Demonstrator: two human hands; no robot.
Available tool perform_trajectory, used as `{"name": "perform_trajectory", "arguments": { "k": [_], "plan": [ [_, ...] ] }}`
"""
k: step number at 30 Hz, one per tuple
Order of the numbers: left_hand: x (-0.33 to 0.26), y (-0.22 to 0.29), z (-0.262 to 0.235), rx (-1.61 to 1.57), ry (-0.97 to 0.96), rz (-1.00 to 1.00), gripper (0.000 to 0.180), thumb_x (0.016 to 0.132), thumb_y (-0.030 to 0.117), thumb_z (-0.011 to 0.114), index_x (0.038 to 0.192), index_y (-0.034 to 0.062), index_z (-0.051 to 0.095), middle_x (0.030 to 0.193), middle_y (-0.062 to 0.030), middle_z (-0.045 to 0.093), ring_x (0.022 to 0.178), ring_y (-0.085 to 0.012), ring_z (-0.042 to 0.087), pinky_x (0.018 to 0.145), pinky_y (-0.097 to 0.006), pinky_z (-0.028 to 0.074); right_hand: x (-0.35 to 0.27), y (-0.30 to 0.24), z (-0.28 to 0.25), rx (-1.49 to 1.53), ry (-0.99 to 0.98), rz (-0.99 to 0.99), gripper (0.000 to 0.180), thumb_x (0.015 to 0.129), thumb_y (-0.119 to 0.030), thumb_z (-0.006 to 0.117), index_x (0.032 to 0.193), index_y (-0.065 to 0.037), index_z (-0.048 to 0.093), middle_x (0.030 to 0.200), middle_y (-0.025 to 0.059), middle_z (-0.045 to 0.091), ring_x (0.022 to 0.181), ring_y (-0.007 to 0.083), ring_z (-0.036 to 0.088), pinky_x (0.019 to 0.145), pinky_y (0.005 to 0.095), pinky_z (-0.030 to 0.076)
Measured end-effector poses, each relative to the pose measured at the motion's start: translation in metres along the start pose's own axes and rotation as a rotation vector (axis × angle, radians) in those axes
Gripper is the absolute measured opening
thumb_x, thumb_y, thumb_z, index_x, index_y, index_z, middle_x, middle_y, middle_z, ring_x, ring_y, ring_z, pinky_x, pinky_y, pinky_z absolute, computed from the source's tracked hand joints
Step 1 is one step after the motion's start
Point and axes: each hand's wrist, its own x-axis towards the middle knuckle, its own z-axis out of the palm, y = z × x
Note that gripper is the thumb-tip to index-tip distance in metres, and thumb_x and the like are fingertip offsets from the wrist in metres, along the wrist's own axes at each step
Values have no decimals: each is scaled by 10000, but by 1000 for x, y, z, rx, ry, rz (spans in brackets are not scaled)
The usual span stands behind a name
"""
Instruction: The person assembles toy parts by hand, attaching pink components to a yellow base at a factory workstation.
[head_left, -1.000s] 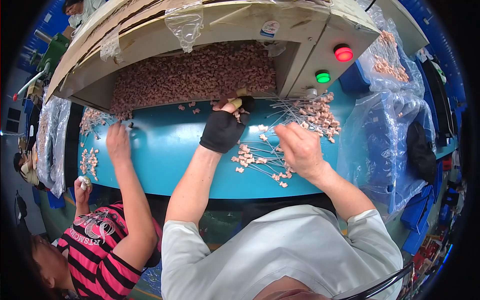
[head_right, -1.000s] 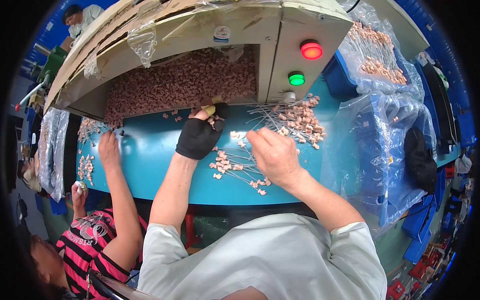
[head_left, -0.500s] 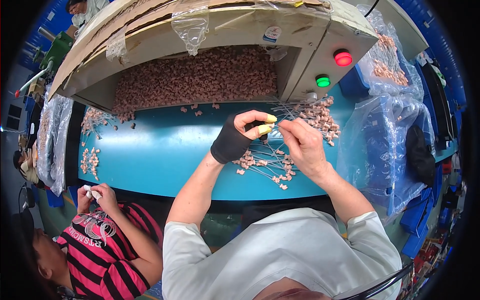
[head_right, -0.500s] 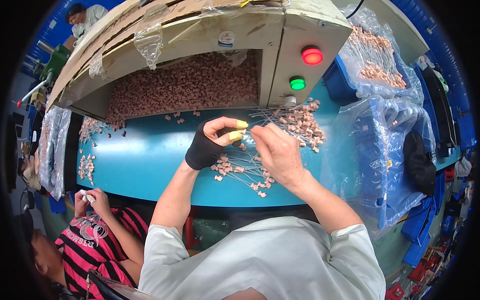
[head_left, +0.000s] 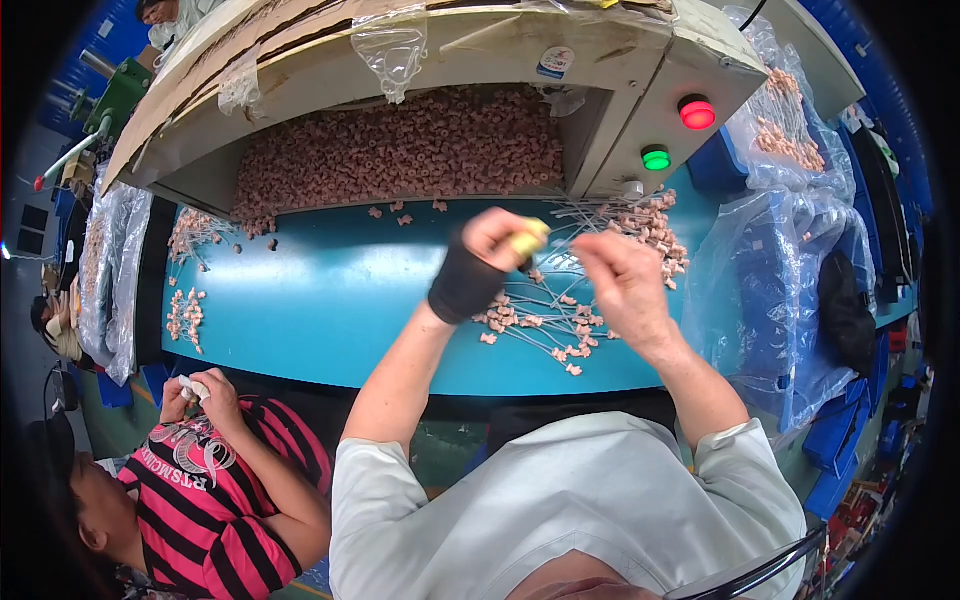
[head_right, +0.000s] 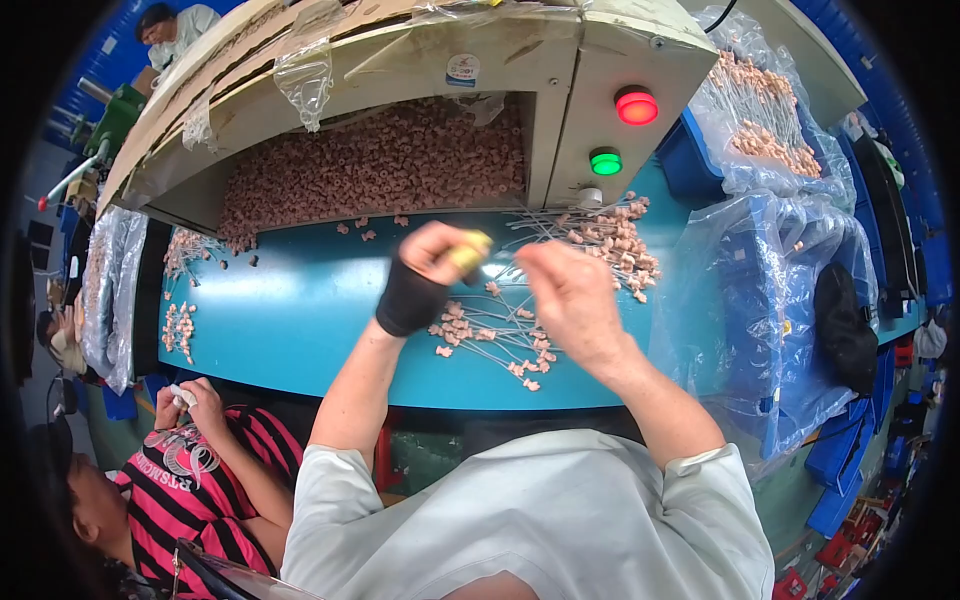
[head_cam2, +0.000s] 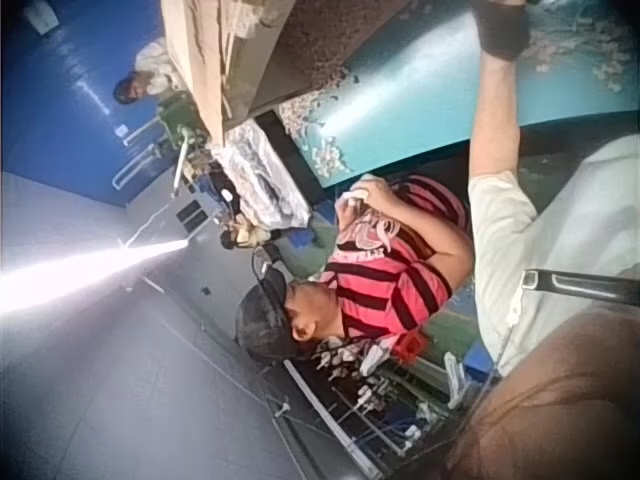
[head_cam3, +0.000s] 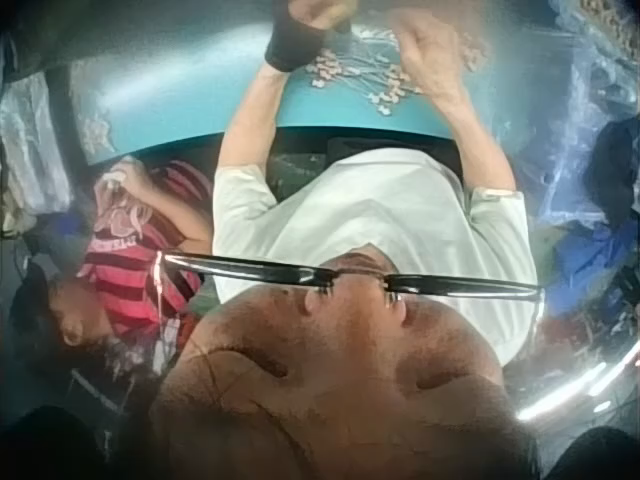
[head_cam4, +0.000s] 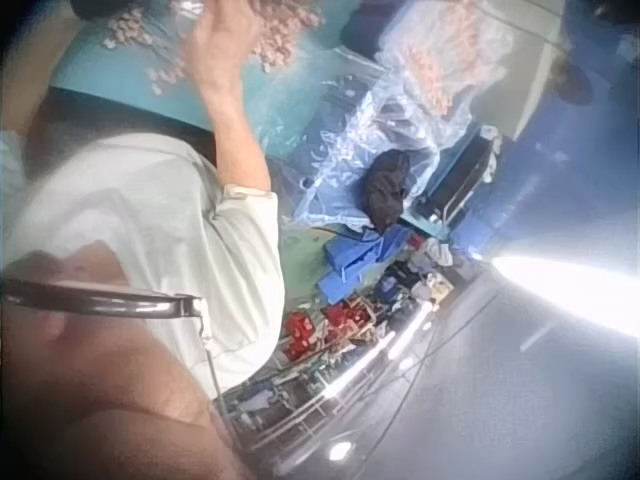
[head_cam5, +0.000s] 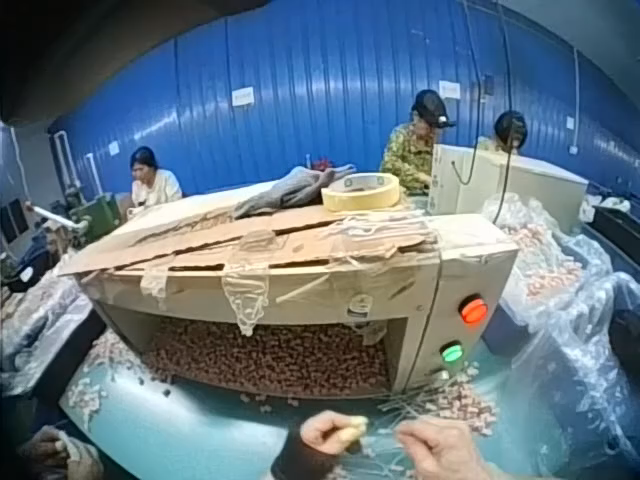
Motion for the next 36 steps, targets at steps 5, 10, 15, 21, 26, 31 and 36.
{"name": "perform_trajectory", "arguments": {
  "k": [5, 10, 15, 21, 26, 31, 36],
  "plan": [
    [19, 18, -15, -251, 172, -119, 185, 917, 149, 612, 1055, 31, 648, 821, -34, 664, 615, -78, 596, 530, -206, 441, -6, 2, -17, 162, 65, 215, 100, 858, -22, 640, 949, 7, 669, 746, 42, 636, 632, 95, 551, 576, 237, 443],
    [8, 2, -13, -331, 83, -304, 230, 955, 151, 537, 1132, 19, 601, 882, -45, 663, 701, -81, 609, 532, -185, 409, 6, -1, 1, -68, 83, -162, 117, 814, -7, 656, 929, -32, 660, 720, 90, 584, 616, 245, 593, 549, 322, 470],
    [6, 5, -16, -307, -24, -337, 279, 951, 137, 525, 1193, 9, 577, 912, -49, 664, 706, -79, 616, 525, -175, 407, 14, -2, 11, -205, 89, -276, 163, 783, -13, 667, 939, -61, 664, 744, 68, 581, 637, 261, 611, 542, 353, 480],
    [6, 13, -14, -230, -82, -326, 317, 918, 126, 517, 1202, -2, 575, 921, -55, 667, 695, -85, 634, 548, -171, 442, 17, 0, 17, -228, 76, -276, 181, 768, -21, 674, 942, -68, 661, 749, 64, 581, 651, 245, 615, 539, 351, 479],
    [6, 14, -10, -253, -68, -316, 331, 877, 90, 503, 1181, -4, 592, 898, -50, 670, 678, -76, 636, 542, -177, 459, 14, 1, 18, -269, 69, -303, 181, 764, -25, 677, 938, -70, 657, 739, 61, 570, 641, 241, 607, 526, 356, 467],
    [5, 9, -13, -182, -109, -323, 358, 855, 102, 495, 1172, -18, 609, 937, -32, 659, 703, -59, 583, 627, -194, 461, 13, -1, 16, -291, 58, -300, 175, 766, -25, 675, 935, -67, 653, 732, 59, 564, 636, 237, 601, 522, 354, 461],
    [5, 14, -8, -325, -96, -354, 234, 899, 89, 557, 1103, -7, 621, 855, -36, 665, 653, -58, 614, 545, -174, 451, 14, -2, 14, -324, 34, -357, 202, 728, -6, 673, 920, -61, 644, 728, 55, 560, 643, 228, 602, 525, 352, 462]
  ]
}}
